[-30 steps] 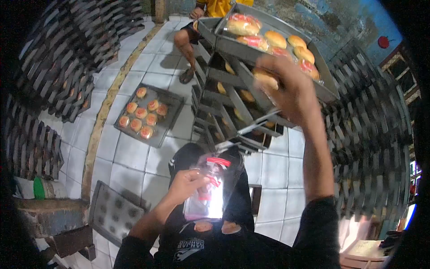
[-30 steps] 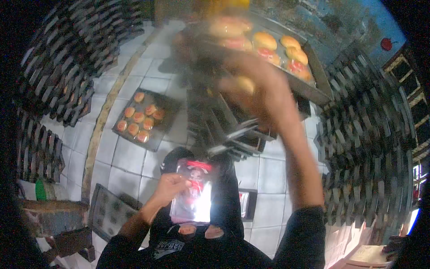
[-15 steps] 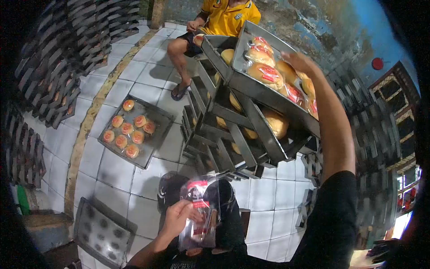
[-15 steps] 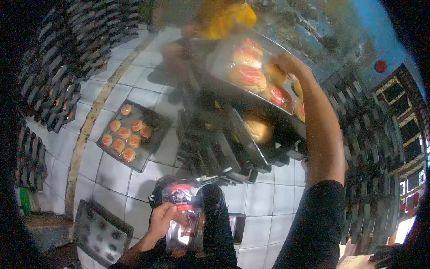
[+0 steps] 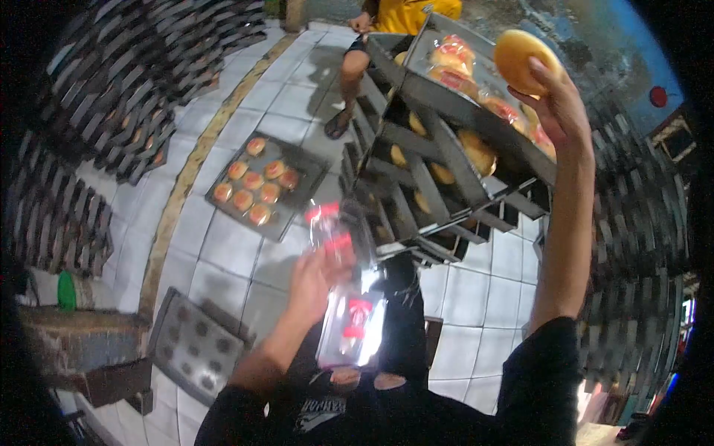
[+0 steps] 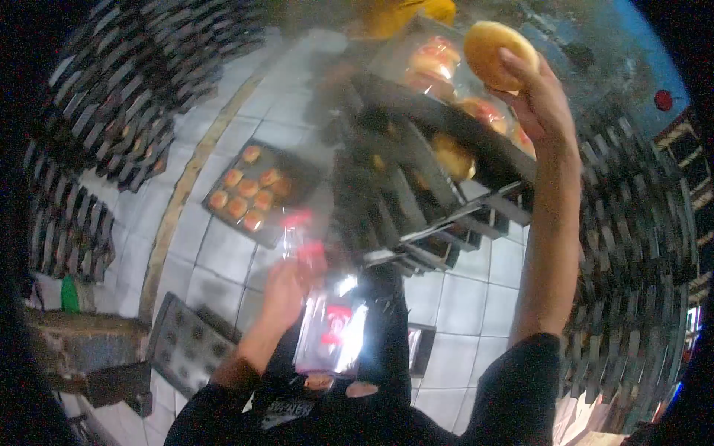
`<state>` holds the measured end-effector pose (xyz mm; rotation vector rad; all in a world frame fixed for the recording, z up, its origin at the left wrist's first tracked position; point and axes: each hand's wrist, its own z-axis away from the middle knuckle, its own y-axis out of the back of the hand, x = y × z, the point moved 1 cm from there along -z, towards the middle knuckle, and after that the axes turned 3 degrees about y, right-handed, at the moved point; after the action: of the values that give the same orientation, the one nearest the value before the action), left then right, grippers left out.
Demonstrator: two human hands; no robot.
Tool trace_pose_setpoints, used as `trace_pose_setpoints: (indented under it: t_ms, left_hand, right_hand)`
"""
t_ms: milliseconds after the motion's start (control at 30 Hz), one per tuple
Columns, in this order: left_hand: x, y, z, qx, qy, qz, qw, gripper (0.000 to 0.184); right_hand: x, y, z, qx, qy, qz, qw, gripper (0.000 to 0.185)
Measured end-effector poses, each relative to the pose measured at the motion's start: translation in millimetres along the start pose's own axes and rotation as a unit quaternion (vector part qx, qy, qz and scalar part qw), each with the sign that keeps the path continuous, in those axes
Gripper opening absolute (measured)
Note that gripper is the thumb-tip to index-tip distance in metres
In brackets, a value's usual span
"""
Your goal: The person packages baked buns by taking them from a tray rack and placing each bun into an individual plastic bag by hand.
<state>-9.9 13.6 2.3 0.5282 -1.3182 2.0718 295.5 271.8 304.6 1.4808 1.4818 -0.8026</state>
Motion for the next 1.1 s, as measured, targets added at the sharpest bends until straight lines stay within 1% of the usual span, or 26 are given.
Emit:
trace_pose_setpoints:
  t_ms: [33,67,100,133,167,200,233,267,300,333,367,400,433,467,533,567,600,667,700,800,833,867,933,967,1067,1100]
  left_hand:
    - [16.1,-9.6,-0.7,0.023,-0.013,-0.014,1.0,0.027]
    - [20.1,-1.7,-17.0,-0.007,-0.016,0.037,0.999,0.026]
    - [16.2,11.7,-37.9,-0.04,-0.02,0.087,0.995,0.026]
    - [11.7,17.7,-55.3,-0.009,0.002,0.102,0.995,0.025]
    - [8.7,21.9,-73.2,0.018,0.022,0.119,0.992,0.025]
    - [4.3,25.1,-89.4,0.043,0.042,0.137,0.989,0.025]
    - [-5.2,29.7,-106.1,0.007,0.042,0.143,0.989,0.026]
    - [-11.8,29.2,-115.6,-0.029,0.041,0.148,0.988,0.026]
    - [-5.7,11.5,-104.3,-0.02,0.043,0.13,0.99,0.026]
    - [3.1,-12.2,-82.4,-0.009,0.047,0.111,0.993,0.025]
    - [6.9,-31.0,-62.5,-0.01,0.048,0.128,0.991,0.024]
    - [7.4,-39.4,-52.3,-0.022,0.047,0.067,0.996,0.026]
    - [1.5,-40.8,-50.0,-0.059,0.066,0.067,0.994,0.031]
    - [-3.3,-40.6,-46.7,-0.097,0.083,0.066,0.99,0.035]
    - [-5.3,-46.0,-28.3,-0.119,0.111,0.126,0.979,0.035]
    - [-3.7,-46.2,-22.2,-0.13,0.126,0.153,0.971,0.035]
    - [-1.0,-39.6,-20.7,-0.148,0.12,0.15,0.97,0.035]
    - [14.3,-13.1,-20.3,-0.177,0.099,0.141,0.969,0.034]
    - [17.3,9.0,-30.9,-0.232,0.146,0.142,0.951,0.036]
    - [-18.9,-13.0,-1.2,-0.047,0.003,0.093,0.995,0.04]
    - [-32.0,-23.2,8.0,-0.024,-0.041,0.012,0.999,0.042]
    - [-26.0,-21.3,5.5,-0.046,-0.041,0.049,0.997,0.041]
    - [-12.6,-15.5,1.4,-0.088,-0.031,0.123,0.988,0.042]
    - [-9.4,-18.7,-4.4,-0.078,-0.048,0.108,0.99,0.042]
    - [-21.2,-34.1,-32.9,-0.054,-0.104,0.074,0.99,0.041]
    - [-25.6,-35.2,-34.4,-0.037,-0.102,0.109,0.988,0.042]
  right_hand:
    - [-15.1,-19.3,34.9,-0.04,-0.013,-0.075,0.996,0.057]
    - [-21.8,-41.7,72.3,-0.046,-0.01,-0.133,0.99,0.055]
    - [-24.7,-67.1,112.1,-0.028,-0.051,-0.177,0.982,0.056]
    - [-3.0,-76.0,145.0,-0.039,-0.09,-0.204,0.974,0.053]
    - [15.9,-93.6,177.8,-0.064,-0.112,-0.143,0.981,0.048]
    - [25.1,-118.4,211.8,-0.075,-0.122,-0.024,0.989,0.045]
    - [28.9,-138.2,243.3,-0.088,-0.084,0.073,0.99,0.041]
    - [51.5,-154.1,271.4,-0.097,-0.11,0.053,0.988,0.04]
    - [77.9,-159.8,289.1,-0.128,0.068,0.121,0.982,0.038]
    - [82.6,-161.7,298.4,-0.119,0.136,0.169,0.969,0.038]
    - [98.7,-156.6,302.5,-0.091,0.177,0.243,0.949,0.038]
    - [103.5,-151.9,302.1,-0.065,0.216,0.317,0.921,0.04]
    - [106.0,-150.7,301.8,-0.022,0.236,0.291,0.927,0.042]
    - [106.2,-151.8,303.3,-0.036,0.241,0.292,0.925,0.043]
    - [94.7,-159.3,305.5,-0.057,0.249,0.296,0.92,0.044]
    - [93.4,-168.3,308.0,-0.048,0.236,0.326,0.914,0.042]
    - [96.1,-175.5,316.5,-0.087,0.185,0.305,0.93,0.049]
    - [102.5,-199.5,333.9,-0.176,0.132,0.264,0.939,0.062]
    - [109.4,-209.2,344.3,-0.244,0.11,0.249,0.931,0.069]
    - [114.2,-214.2,331.3,-0.209,0.17,0.35,0.897,0.064]
    - [122.8,-211.5,323.7,-0.199,0.185,0.371,0.888,0.062]
    - [126.7,-207.1,320.5,-0.209,0.174,0.358,0.893,0.061]
    - [93.3,-203.6,308.6,-0.228,0.142,0.331,0.905,0.058]
    - [100.1,-205.1,308.7,-0.221,0.168,0.347,0.896,0.056]
    - [115.5,-213.5,282.1,-0.234,0.1,0.394,0.883,0.053]
    - [108.5,-207.4,271.1,-0.279,0.086,0.406,0.866,0.048]
